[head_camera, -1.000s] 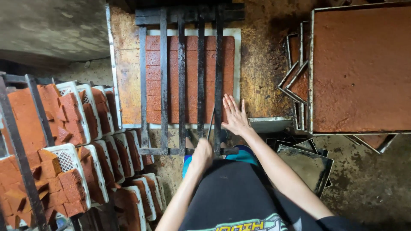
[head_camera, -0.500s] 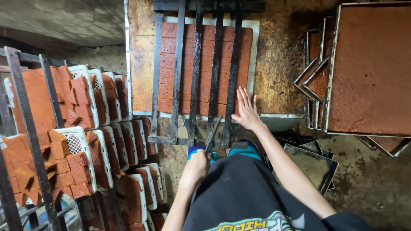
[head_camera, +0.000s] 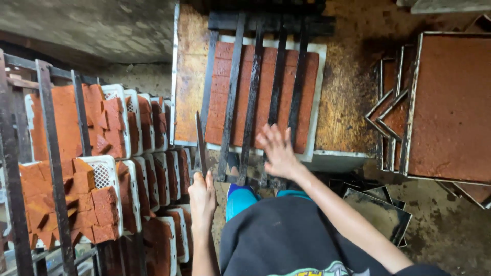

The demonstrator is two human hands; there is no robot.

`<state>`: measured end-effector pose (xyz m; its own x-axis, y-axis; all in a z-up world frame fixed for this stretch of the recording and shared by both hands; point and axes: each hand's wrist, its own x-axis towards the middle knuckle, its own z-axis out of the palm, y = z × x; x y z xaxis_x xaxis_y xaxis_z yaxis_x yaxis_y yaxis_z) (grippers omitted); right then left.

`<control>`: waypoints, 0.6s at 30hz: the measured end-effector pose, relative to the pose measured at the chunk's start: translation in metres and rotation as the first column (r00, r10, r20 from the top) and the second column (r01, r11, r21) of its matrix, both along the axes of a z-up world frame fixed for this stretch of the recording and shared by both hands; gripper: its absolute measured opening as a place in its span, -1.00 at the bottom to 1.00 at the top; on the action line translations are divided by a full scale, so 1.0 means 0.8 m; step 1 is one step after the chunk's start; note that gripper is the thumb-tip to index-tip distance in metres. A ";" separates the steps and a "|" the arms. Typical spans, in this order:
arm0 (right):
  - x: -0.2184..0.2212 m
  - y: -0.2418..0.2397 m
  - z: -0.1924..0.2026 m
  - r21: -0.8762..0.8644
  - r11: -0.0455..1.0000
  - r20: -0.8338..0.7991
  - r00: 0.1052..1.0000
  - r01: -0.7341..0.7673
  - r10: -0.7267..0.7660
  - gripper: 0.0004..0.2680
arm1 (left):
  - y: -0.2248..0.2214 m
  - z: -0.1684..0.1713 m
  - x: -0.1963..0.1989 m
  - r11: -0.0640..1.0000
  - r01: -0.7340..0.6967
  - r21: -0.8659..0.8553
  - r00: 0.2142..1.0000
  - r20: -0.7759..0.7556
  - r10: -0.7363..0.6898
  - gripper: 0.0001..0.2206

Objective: Using a metal grid guide and a knife to slice large rectangular sheets of baked goods into uniform squares on a bakery workbench.

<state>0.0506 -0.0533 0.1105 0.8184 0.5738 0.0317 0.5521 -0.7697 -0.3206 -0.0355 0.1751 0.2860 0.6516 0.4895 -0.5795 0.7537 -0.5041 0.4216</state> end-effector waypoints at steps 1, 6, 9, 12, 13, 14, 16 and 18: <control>-0.014 0.017 0.002 -0.010 0.992 0.080 0.988 -0.129 0.129 -0.09 | 0.011 -0.016 -0.005 0.999 -0.041 0.034 0.999 0.010 0.041 -0.63; -0.069 0.073 -0.023 -0.161 0.820 0.046 0.826 -0.549 0.562 -0.09 | 0.059 -0.041 -0.013 0.990 -0.130 0.055 0.990 0.058 0.126 -0.65; -0.078 0.093 -0.033 -0.186 0.796 0.119 0.791 -0.576 0.600 -0.28 | 0.088 -0.014 -0.002 0.984 -0.146 0.103 0.988 0.074 0.138 -0.61; -0.090 0.089 -0.007 -0.170 0.702 0.210 0.671 -0.691 0.711 -0.27 | 0.121 0.009 0.001 0.974 -0.215 0.077 0.976 0.056 0.211 -0.71; -0.085 0.087 0.013 -0.121 0.710 0.170 0.690 -0.694 0.703 -0.36 | 0.133 0.012 -0.002 0.967 -0.234 0.101 0.970 0.096 0.224 -0.71; -0.082 0.087 0.033 -0.070 0.719 0.128 0.709 -0.691 0.694 -0.46 | 0.146 0.017 -0.005 0.960 -0.252 0.125 0.962 0.135 0.235 -0.71; -0.066 0.077 0.115 -0.152 0.706 0.195 0.680 -0.691 0.707 -0.41 | 0.168 0.035 -0.008 0.946 -0.296 0.132 0.944 0.189 0.270 -0.72; -0.040 0.065 0.200 -0.234 0.697 0.262 0.646 -0.678 0.717 -0.37 | 0.196 0.041 -0.012 0.932 -0.336 0.136 0.923 0.245 0.297 -0.73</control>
<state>0.0190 -0.0009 0.2702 0.1285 0.9856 0.1098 0.9909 -0.1320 0.0251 -0.0450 0.3321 0.3189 0.5459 0.7701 -0.3302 0.7856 -0.3334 0.5213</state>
